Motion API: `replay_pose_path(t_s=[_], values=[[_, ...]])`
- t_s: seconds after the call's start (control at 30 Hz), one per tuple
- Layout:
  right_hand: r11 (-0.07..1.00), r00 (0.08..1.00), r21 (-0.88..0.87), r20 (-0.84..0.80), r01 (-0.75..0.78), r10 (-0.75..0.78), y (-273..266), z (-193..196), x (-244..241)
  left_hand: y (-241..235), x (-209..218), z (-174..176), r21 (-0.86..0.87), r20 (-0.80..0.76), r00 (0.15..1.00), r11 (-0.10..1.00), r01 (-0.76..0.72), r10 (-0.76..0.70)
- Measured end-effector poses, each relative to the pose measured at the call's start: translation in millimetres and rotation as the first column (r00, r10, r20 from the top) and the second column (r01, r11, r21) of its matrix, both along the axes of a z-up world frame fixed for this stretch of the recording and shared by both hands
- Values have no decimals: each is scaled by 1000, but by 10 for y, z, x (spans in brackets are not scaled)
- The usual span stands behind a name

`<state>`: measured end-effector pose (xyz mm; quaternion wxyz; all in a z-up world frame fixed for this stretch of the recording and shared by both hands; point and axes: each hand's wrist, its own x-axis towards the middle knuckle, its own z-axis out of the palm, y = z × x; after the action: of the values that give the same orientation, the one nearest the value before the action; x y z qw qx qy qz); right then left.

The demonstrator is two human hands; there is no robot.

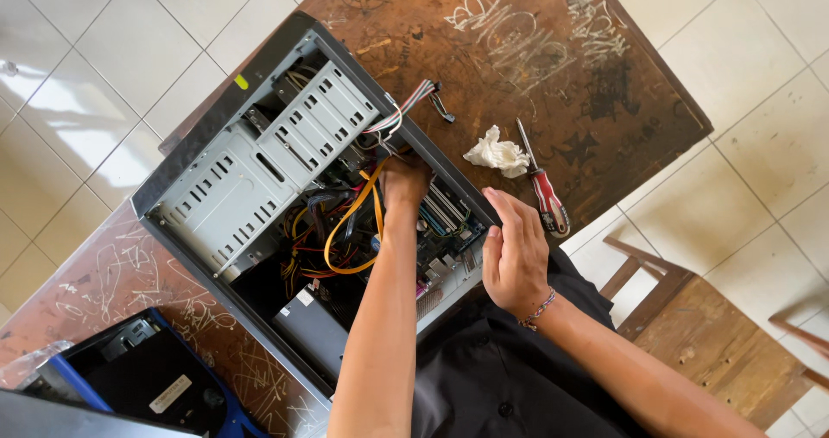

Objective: The person connects several small front-panel wires to the motherboard inside an open desktop computer case. They handle individual connectors, align them with pins, and press them into place on the board.

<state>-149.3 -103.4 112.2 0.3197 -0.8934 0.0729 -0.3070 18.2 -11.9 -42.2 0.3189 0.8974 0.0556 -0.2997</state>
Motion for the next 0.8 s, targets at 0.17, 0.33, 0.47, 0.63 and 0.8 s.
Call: replay_pose_path(t_s=[0.17,0.33,0.47,0.63,0.8], values=[[1000,1000,-28,10,-5,5,-2,-7,-3,2,-32,-284,43,28,999,999,23,-25],[999,1000,-48,10,-13,14,-6,-12,-20,-54,70,-654,80,56,997,996,49,-53],[1000,1000,-3,-11,12,-12,27,20,-20,-148,105,-721,360,128,862,833,421,-491],[1000,1000,-26,-14,3,-3,32,16,-50,-78,-125,-583,-13,361,929,996,91,-80],[1000,999,10,-46,24,-24,42,-26,-62,-17,-338,-595,-6,303,893,936,351,-333]])
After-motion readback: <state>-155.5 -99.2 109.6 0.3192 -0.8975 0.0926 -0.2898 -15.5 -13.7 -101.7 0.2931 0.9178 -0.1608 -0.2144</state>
